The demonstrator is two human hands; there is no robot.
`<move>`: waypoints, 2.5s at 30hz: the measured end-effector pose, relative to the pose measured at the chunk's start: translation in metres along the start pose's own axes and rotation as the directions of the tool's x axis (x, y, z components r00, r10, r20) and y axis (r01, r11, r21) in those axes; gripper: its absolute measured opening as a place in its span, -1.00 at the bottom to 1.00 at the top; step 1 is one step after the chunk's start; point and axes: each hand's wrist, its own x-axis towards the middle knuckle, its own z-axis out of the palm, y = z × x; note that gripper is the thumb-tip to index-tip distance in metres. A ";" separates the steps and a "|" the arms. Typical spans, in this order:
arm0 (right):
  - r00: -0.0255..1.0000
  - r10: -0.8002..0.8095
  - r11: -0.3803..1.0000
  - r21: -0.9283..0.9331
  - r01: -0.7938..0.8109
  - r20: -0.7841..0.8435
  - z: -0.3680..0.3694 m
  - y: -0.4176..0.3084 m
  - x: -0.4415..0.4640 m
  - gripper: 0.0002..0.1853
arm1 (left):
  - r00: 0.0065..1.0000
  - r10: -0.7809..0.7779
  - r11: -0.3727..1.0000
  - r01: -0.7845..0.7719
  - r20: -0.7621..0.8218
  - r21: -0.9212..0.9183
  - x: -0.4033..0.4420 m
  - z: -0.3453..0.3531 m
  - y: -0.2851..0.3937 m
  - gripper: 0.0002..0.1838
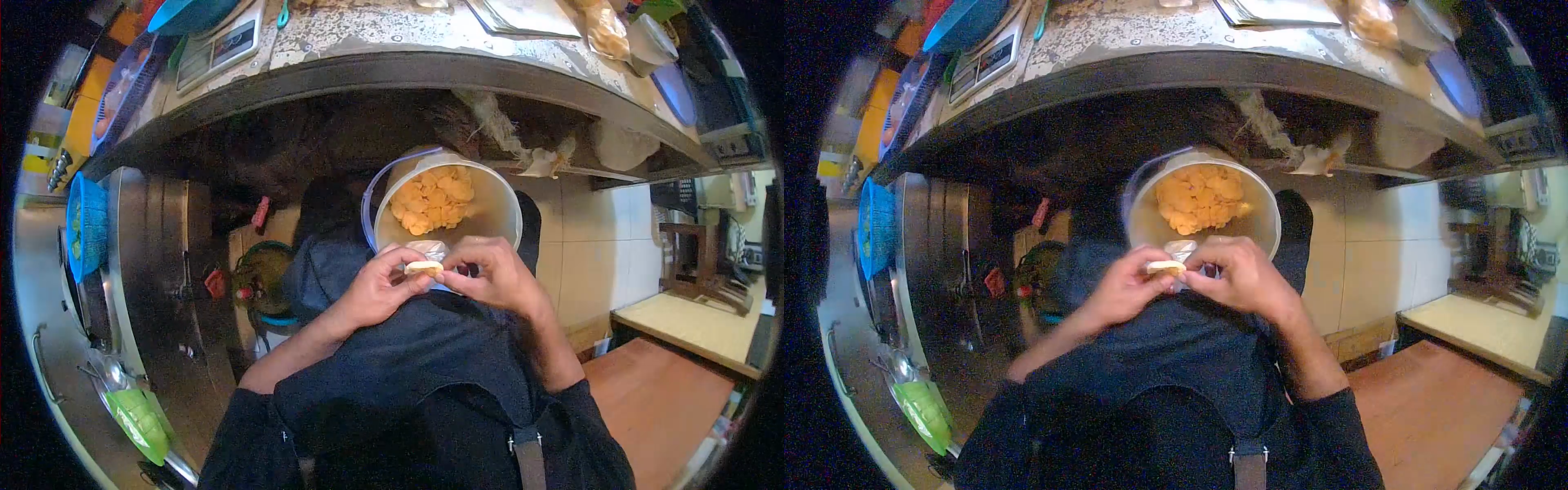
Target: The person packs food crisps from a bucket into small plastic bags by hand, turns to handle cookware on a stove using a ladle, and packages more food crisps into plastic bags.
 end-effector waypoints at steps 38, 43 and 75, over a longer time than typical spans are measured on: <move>0.831 0.524 0.669 0.693 -0.268 -0.184 -0.005 0.053 0.009 -0.75 | 0.989 -0.118 0.610 0.006 -0.083 -0.792 0.010 -0.014 -0.003 -0.59; 0.933 0.214 0.969 0.184 -0.165 -0.289 0.000 0.016 0.014 -0.78 | 0.995 -0.095 0.587 0.029 -0.033 -0.809 0.013 -0.011 -0.005 -0.61; 0.893 -0.285 0.830 0.375 0.412 -0.348 -0.041 -0.100 -0.004 -0.83 | 0.990 0.033 0.979 -0.060 -0.140 -0.195 0.002 -0.003 0.002 -0.35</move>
